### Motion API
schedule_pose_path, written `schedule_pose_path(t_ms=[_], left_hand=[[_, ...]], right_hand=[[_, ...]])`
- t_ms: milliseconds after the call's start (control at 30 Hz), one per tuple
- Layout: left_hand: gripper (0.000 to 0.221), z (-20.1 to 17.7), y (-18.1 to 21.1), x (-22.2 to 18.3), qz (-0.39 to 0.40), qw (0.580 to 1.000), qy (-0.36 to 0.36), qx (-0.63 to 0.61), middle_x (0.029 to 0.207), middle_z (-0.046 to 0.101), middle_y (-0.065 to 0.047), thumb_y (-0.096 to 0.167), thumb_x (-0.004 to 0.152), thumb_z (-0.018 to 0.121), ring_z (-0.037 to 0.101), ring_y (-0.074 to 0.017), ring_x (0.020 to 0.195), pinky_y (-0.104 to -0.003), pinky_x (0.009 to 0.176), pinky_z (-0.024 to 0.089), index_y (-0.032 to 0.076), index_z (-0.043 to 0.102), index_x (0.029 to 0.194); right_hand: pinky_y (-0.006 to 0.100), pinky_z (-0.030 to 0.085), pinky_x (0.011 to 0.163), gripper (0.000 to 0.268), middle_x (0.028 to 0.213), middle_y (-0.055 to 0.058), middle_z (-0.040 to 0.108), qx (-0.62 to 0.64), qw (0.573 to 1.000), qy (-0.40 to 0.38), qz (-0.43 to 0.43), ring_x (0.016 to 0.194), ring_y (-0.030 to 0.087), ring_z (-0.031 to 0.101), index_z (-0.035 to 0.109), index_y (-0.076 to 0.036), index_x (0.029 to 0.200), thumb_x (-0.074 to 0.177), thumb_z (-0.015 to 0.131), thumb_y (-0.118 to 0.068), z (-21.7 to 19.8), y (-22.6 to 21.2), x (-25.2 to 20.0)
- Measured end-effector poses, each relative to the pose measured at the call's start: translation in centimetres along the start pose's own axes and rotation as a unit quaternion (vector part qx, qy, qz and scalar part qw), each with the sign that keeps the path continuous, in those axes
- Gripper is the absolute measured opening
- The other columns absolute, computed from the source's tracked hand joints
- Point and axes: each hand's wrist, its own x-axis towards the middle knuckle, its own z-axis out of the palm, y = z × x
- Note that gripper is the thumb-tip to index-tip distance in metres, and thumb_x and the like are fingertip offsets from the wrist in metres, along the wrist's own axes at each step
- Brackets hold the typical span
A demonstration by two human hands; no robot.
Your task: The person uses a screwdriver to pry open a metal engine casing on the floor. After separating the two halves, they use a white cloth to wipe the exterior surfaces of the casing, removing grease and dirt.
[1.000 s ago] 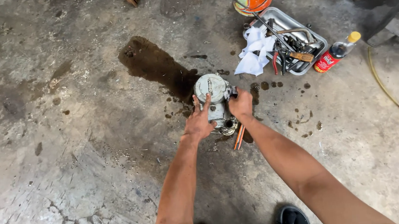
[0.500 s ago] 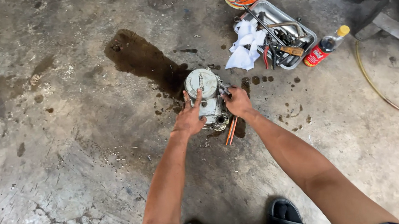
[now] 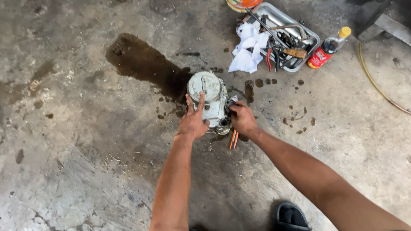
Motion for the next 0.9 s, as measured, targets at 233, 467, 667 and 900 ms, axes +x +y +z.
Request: schedule_pose_path(t_ms=[233, 467, 667, 900], left_hand=[[0.096, -0.2, 0.1, -0.3, -0.001, 1.000, -0.003, 0.017, 0.169, -0.006, -0.028, 0.024, 0.098, 0.059, 0.037, -0.0541, 0.144, -0.065, 0.105, 0.051, 0.028, -0.009, 0.165], [0.096, 0.0, 0.1, -0.5, -0.012, 1.000, -0.006, -0.002, 0.169, -0.004, -0.027, 0.024, 0.097, 0.059, 0.039, -0.0537, 0.143, -0.065, 0.106, 0.049, 0.030, -0.008, 0.166], [0.097, 0.1, 0.0, -0.2, -0.009, 1.000, -0.005, 0.010, 0.169, -0.003, -0.028, 0.024, 0.096, 0.060, 0.041, -0.0542, 0.141, -0.065, 0.104, 0.050, 0.030, -0.006, 0.166], [0.096, -1.8, 1.6, -2.5, -0.005, 1.000, 0.008, -0.018, 0.168, -0.001, -0.031, 0.017, 0.095, 0.060, 0.046, -0.0564, 0.136, -0.063, 0.099, 0.055, 0.028, -0.002, 0.167]], right_hand=[[0.054, 0.060, 0.083, 0.011, 0.095, 0.018, 0.067, -0.010, 0.998, -0.056, -0.020, 0.096, 0.047, 0.069, 0.076, -0.010, 0.089, 0.083, 0.067, -0.011, -4.6, -3.9, 0.2], [0.052, 0.056, 0.086, 0.026, 0.097, 0.012, 0.077, 0.103, 0.952, 0.012, 0.289, 0.101, 0.038, 0.071, 0.079, -0.018, 0.112, 0.091, 0.068, -0.028, 0.1, -0.9, 2.5], [0.054, 0.054, 0.104, 0.027, 0.122, 0.013, 0.073, 0.082, 0.962, -0.025, 0.258, 0.121, 0.042, 0.064, 0.079, -0.022, 0.112, 0.089, 0.065, -0.027, -0.4, -2.2, 0.0], [0.057, 0.059, 0.084, 0.025, 0.089, 0.019, 0.076, -0.081, 0.968, -0.049, 0.230, 0.093, 0.045, 0.072, 0.078, -0.011, 0.085, 0.085, 0.062, -0.030, 0.1, 3.2, -1.1]])
